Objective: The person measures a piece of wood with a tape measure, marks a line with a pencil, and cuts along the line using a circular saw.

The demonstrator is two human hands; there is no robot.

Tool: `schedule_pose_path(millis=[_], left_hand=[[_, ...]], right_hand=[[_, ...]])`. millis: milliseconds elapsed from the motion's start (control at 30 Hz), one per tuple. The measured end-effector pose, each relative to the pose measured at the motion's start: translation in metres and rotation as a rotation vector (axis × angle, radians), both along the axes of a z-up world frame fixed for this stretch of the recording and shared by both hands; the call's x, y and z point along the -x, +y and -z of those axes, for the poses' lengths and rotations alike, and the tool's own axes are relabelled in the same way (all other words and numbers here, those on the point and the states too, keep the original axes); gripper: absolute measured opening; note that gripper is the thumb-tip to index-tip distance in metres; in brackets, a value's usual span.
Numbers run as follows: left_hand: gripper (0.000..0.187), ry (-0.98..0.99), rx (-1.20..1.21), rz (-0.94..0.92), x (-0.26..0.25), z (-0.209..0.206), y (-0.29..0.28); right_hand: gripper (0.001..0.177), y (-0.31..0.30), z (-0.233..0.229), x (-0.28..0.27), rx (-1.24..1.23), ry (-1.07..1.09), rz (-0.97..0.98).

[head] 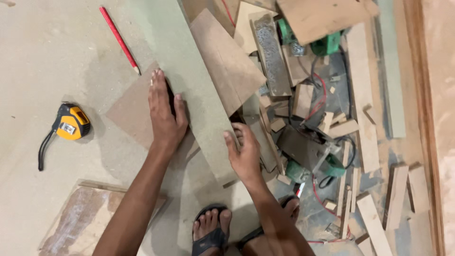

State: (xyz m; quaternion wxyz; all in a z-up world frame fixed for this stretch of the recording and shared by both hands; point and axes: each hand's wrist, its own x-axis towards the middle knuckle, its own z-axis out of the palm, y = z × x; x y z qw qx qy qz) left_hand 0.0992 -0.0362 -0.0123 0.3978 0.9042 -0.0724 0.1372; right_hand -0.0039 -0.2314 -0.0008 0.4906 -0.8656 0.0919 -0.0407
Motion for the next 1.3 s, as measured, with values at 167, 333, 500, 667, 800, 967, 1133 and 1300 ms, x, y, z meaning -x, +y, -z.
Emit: schedule_pose_path(millis=[167, 333, 500, 667, 800, 967, 1133, 1300], left_hand=[[0.056, 0.032, -0.123, 0.074, -0.018, 0.018, 0.004], [0.057, 0.122, -0.169, 0.100, -0.022, 0.016, 0.003], [0.060, 0.204, -0.262, 0.105, -0.027, 0.011, 0.000], [0.059, 0.173, -0.306, 0.102, -0.027, 0.014, -0.001], [0.060, 0.207, -0.296, 0.113, -0.027, 0.018, 0.000], [0.059, 0.218, -0.304, 0.109, -0.025, 0.021, 0.000], [0.059, 0.236, -0.304, 0.096, -0.026, 0.022, 0.001], [0.057, 0.230, -0.320, 0.089, -0.026, 0.023, 0.000]], right_hand=[[0.037, -0.013, 0.009, -0.003, -0.160, 0.246, 0.091], [0.035, -0.004, 0.011, -0.017, -0.414, 0.265, 0.171], [0.031, -0.007, 0.013, -0.031, -0.499, 0.231, 0.201], [0.028, -0.019, 0.010, -0.036, -0.405, 0.357, 0.212], [0.028, -0.018, 0.009, -0.037, -0.339, 0.407, 0.223], [0.028, -0.018, 0.017, -0.035, -0.480, 0.291, 0.222], [0.026, -0.018, 0.019, -0.033, -0.472, 0.341, 0.258], [0.026, -0.018, 0.021, -0.033, -0.467, 0.347, 0.256]])
